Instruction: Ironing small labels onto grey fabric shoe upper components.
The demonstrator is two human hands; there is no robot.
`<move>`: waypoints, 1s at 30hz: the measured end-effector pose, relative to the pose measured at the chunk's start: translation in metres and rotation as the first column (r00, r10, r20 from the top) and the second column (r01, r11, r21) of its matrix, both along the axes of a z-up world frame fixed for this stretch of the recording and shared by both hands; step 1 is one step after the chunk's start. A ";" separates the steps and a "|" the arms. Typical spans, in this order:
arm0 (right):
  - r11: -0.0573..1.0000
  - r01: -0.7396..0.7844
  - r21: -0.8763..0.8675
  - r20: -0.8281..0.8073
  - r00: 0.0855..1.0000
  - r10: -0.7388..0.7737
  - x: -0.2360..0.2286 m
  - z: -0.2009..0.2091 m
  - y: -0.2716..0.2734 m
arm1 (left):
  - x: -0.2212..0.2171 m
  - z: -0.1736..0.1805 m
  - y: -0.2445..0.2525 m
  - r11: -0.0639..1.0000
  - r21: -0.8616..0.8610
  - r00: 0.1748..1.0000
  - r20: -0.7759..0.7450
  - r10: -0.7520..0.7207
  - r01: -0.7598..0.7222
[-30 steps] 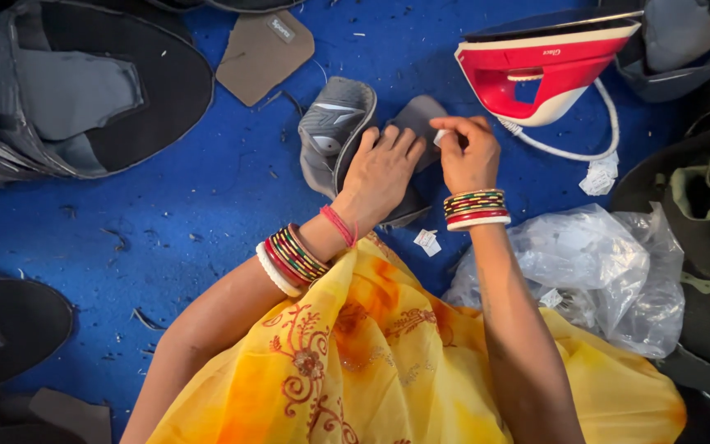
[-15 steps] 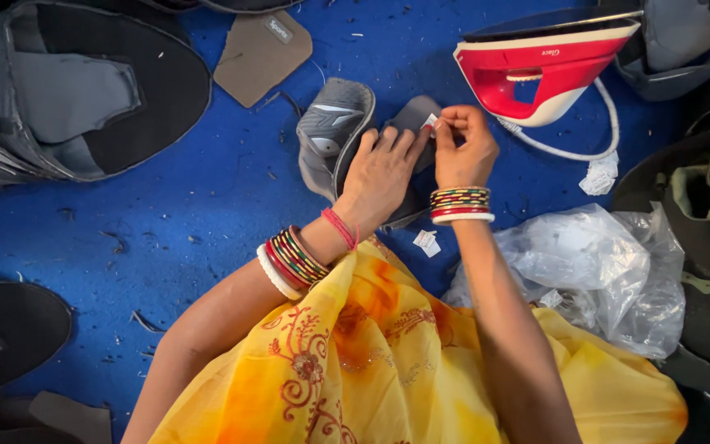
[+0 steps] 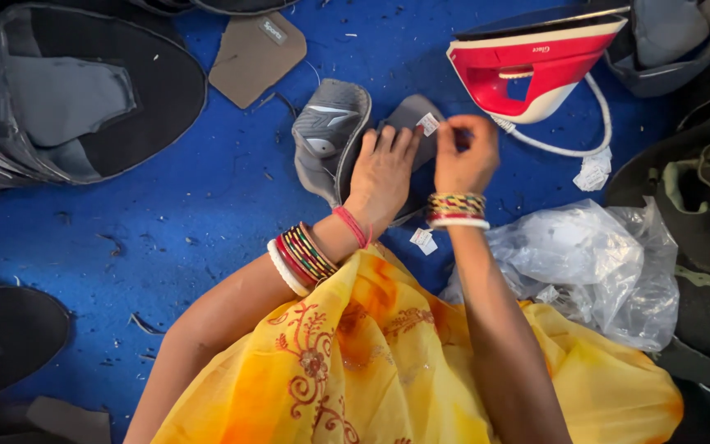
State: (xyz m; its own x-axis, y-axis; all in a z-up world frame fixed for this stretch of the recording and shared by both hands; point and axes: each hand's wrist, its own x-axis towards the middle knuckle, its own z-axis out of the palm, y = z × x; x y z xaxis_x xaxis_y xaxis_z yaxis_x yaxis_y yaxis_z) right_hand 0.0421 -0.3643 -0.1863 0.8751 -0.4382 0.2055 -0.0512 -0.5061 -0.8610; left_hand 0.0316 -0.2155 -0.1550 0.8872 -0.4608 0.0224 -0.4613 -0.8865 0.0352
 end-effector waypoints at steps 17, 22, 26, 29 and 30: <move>0.890 -0.357 -0.284 -0.334 0.907 0.257 0.052 0.153 -0.035 | 0.005 0.001 -0.001 1.000 -0.003 0.998 -0.055 0.004 -0.004; 0.586 -0.553 -0.592 -0.540 0.812 0.220 0.050 0.131 -0.011 | 0.002 0.001 0.005 0.998 -0.063 0.999 0.043 -0.007 0.009; 0.586 -0.546 -0.599 -0.545 0.814 0.201 0.063 0.129 -0.011 | -0.003 0.010 0.017 0.990 -0.114 0.997 0.017 -0.080 0.081; 0.617 -0.519 -0.591 -0.530 0.827 0.188 0.077 0.129 -0.006 | -0.010 0.021 0.031 0.973 -0.191 0.991 0.006 -0.133 0.132; 0.628 -0.525 -0.574 -0.536 0.821 0.196 0.079 0.127 -0.009 | -0.014 0.025 0.032 0.968 -0.209 0.990 0.011 -0.142 0.141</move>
